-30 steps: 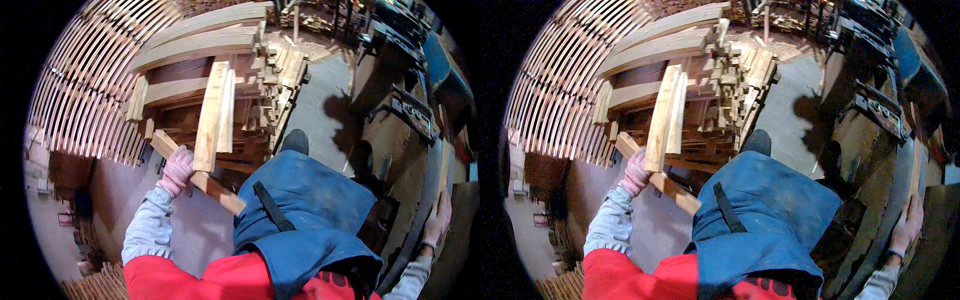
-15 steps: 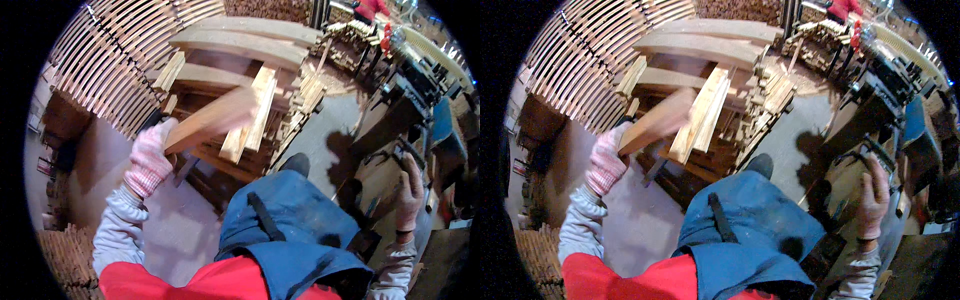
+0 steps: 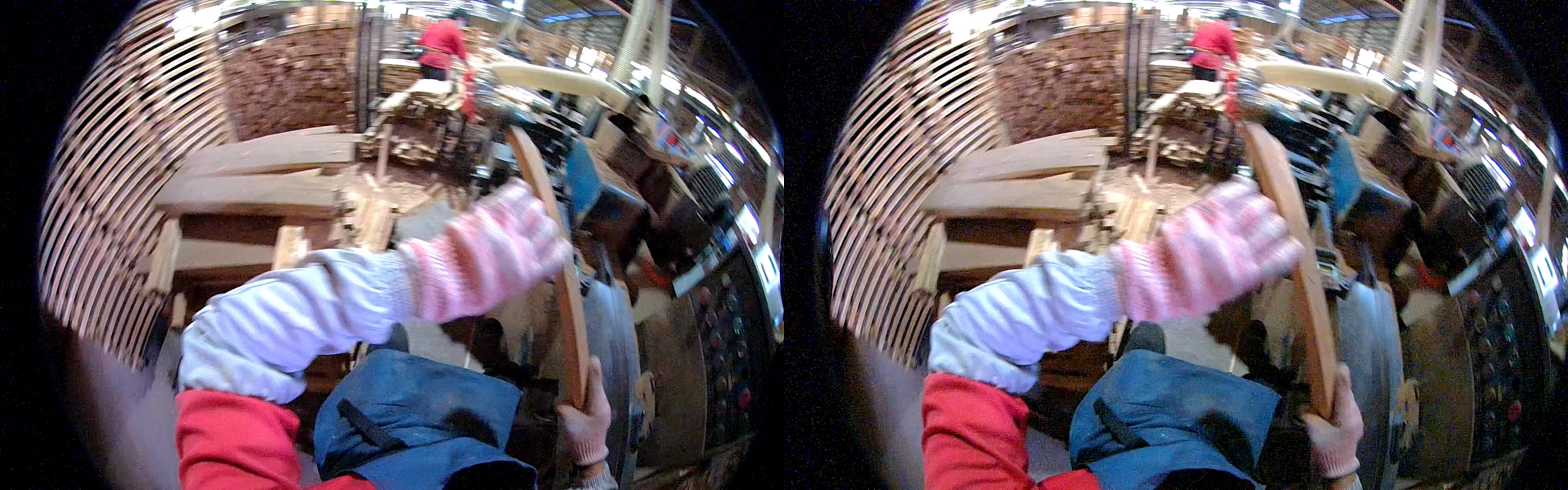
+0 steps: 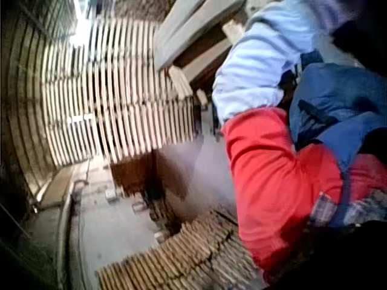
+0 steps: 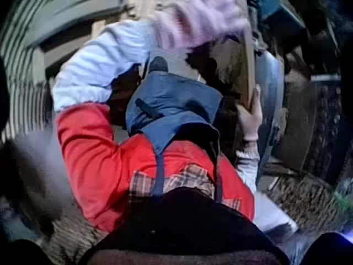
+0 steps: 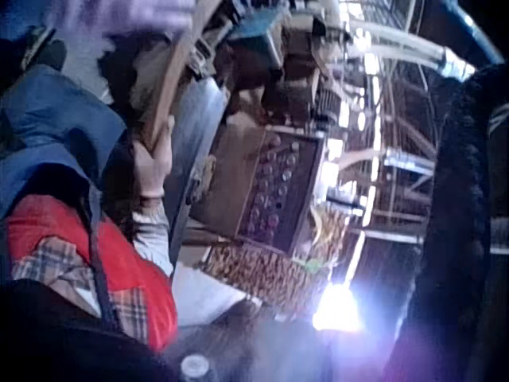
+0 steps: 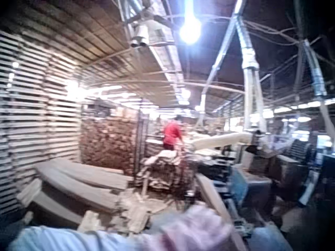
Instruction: The person picks up wooden planks from a stack and feeds them into a wood-processing machine, guiding each plank through the equipment.
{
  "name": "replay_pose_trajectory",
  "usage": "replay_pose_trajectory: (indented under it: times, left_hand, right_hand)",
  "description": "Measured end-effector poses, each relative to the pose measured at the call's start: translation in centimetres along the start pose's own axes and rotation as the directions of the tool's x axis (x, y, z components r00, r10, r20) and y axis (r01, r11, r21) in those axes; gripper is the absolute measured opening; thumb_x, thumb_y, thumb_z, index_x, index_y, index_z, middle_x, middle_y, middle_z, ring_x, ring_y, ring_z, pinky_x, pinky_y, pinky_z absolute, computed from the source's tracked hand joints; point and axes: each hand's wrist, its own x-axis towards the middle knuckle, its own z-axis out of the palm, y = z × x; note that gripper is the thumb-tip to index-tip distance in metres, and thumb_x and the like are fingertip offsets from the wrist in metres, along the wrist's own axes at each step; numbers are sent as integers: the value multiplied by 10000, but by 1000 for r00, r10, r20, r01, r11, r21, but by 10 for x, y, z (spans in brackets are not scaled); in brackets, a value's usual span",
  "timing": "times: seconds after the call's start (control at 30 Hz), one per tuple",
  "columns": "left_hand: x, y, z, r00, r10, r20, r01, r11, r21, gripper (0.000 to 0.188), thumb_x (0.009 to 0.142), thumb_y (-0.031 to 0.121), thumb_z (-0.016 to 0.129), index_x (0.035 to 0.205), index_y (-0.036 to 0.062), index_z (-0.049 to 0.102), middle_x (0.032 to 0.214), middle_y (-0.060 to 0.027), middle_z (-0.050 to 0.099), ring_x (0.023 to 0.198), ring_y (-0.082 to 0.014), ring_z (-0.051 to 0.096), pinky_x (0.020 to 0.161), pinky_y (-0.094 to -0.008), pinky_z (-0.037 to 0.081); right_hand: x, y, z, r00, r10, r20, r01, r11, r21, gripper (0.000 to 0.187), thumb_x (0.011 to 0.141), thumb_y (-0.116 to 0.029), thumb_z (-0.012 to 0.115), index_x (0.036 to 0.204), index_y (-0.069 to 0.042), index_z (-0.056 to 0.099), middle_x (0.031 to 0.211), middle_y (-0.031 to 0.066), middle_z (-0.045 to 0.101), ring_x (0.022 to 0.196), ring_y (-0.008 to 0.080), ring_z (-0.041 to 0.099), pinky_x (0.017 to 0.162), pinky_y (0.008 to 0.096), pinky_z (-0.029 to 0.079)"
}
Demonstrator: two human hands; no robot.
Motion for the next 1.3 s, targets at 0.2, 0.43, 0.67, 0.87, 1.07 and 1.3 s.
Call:
replay_pose_trajectory:
  times: [0.2, 0.43, 0.67, 0.87, 1.07, 1.3]
  left_hand:
    - [-115, -127, 23, 924, -368, 104, 350, 924, 156, 472, 807, -33, 600, 1259, 72, 687, 1102, -144, 728, 1029, -344, 690, 938, -448, 550]
    - [-368, -224, -37, 101, -927, 362, 455, 366, 811, 731, 846, 52, 670, 1533, 123, 429, 1492, -117, 525, 1398, -299, 474, 1176, -415, 367]
    - [-432, -190, -62, 202, -893, 403, 453, 450, 770, 925, 786, 21, 723, 1602, 135, 302, 1587, -141, 409, 1456, -320, 401, 1241, -393, 295]
    - [-418, -193, -56, 201, -929, 311, 510, 371, 776, 961, 725, 32, 786, 1579, 162, 366, 1548, -141, 447, 1421, -335, 429, 1216, -399, 321]
    - [-435, -212, -45, 229, -931, 284, 462, 361, 810, 745, 905, -80, 497, 1590, 183, 368, 1547, -130, 473, 1437, -310, 440, 1219, -373, 348]
    - [-401, -206, -44, 294, -911, 288, 545, 407, 733, 630, 908, -12, 525, 1509, 175, 509, 1426, -163, 567, 1304, -366, 540, 1134, -430, 419]
  right_hand:
    - [-145, 79, -106, 933, 343, -111, -342, 745, -572, 847, 736, -71, 766, 1521, -14, 454, 1184, 208, 644, 1053, 386, 612, 912, 446, 505]
    - [-80, 116, -84, 934, -16, -358, -237, 723, -649, 771, 769, -62, 774, 1477, 28, 484, 1201, 249, 670, 995, 436, 619, 925, 507, 488]
    - [124, 163, -25, 852, -171, -495, -110, 866, -488, 750, 892, -201, 708, 1544, -12, 388, 1267, 281, 634, 1112, 475, 604, 984, 515, 467]
    - [91, 163, -29, 886, -158, -437, -30, 919, -394, 750, 832, -124, 748, 1519, -36, 458, 1302, 224, 643, 1180, 395, 604, 1015, 451, 468]
    - [-75, 85, -81, 987, -2, -163, -99, 786, -610, 735, 759, -112, 764, 1452, -21, 538, 1223, 171, 660, 1063, 380, 604, 940, 468, 466]
    - [-89, 80, -96, 998, -40, -56, -12, 696, -718, 564, 741, -48, 684, 1289, 10, 560, 1171, 223, 592, 1034, 478, 538, 883, 549, 442]
